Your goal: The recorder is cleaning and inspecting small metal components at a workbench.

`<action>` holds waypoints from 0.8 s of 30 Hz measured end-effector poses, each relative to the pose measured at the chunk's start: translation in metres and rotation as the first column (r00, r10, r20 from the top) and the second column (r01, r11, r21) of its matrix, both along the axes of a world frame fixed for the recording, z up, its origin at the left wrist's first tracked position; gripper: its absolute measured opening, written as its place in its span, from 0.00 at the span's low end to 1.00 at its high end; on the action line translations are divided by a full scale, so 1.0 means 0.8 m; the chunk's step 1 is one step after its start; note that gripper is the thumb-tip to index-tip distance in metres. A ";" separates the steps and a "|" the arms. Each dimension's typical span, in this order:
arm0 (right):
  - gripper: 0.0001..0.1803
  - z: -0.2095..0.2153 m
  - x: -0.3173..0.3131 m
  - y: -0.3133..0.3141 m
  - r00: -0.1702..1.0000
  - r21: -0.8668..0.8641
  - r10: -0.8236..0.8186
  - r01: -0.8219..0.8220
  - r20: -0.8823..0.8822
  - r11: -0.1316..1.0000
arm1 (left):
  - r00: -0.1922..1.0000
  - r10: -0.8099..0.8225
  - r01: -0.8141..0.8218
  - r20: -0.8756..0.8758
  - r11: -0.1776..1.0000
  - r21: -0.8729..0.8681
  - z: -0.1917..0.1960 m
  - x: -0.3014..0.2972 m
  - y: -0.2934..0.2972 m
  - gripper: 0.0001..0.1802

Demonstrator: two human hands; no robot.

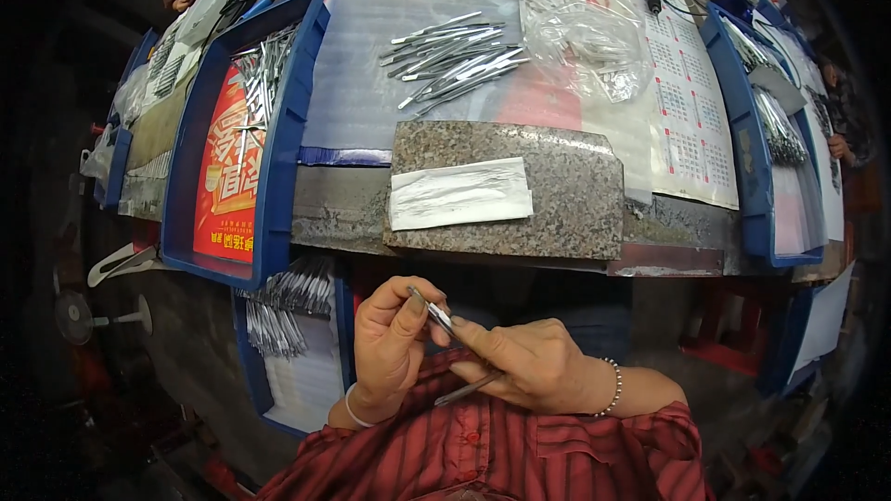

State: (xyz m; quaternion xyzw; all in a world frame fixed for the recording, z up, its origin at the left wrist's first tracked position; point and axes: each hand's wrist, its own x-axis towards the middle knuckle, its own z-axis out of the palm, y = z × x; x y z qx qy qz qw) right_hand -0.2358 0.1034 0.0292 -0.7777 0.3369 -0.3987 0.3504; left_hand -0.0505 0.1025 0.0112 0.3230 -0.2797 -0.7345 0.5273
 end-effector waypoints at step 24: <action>0.13 0.027 -0.039 -0.101 0.870 0.084 -0.185 0.249 -0.457 0.965 | 0.404 0.606 0.238 0.685 0.653 -0.719 -0.010 0.027 -0.107 0.09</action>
